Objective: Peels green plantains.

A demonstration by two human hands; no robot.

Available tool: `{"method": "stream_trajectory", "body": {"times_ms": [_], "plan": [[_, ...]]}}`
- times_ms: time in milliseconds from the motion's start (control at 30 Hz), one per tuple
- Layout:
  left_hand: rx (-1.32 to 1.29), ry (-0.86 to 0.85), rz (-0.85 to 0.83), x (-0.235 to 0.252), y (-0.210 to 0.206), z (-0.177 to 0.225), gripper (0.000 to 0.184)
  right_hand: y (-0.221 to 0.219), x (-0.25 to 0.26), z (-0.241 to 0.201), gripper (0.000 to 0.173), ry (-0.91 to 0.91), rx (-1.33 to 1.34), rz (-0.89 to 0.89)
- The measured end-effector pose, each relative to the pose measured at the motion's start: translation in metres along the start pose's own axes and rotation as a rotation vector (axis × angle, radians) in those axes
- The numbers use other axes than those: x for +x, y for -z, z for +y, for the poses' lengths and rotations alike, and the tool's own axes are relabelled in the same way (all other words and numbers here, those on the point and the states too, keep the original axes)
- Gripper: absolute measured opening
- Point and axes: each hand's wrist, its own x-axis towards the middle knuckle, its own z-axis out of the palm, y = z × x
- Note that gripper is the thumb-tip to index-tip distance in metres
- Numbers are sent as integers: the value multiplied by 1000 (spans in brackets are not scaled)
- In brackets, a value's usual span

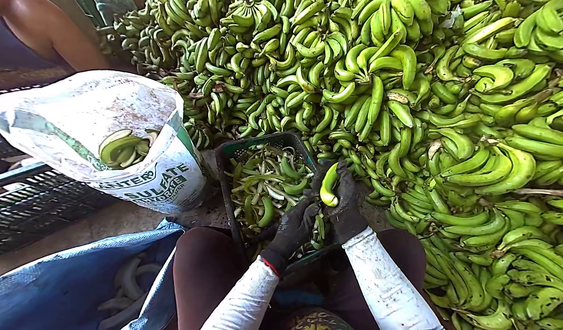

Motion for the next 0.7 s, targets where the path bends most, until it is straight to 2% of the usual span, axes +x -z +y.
{"method": "stream_trajectory", "body": {"times_ms": [67, 167, 233, 367, 467, 600, 667, 700], "plan": [[6, 25, -33, -1, 0, 3, 57, 11, 9, 0, 49, 181, -2, -103], [58, 0, -36, -2, -4, 5, 53, 17, 16, 0, 51, 365, -68, -91], [111, -38, -23, 0, -4, 3, 53, 20, 13, 2, 52, 273, -28, -107], [207, -39, -15, 6, 1, -8, 55, 22, 9, 16, 61, -57, 222, -195], [239, 28, -9, 9, 4, -16, 55, 21, 0, 33, 70, -72, 166, -142], [268, 108, -46, 10, 10, -19, 53, 19, -9, 44, 65, -62, 66, -84], [332, 131, -69, 9, 13, -16, 53, 30, -10, 48, 60, -71, 1, -158], [382, 152, -95, 10, 18, -12, 53, 43, -6, 53, 59, -79, 28, -256]]}}
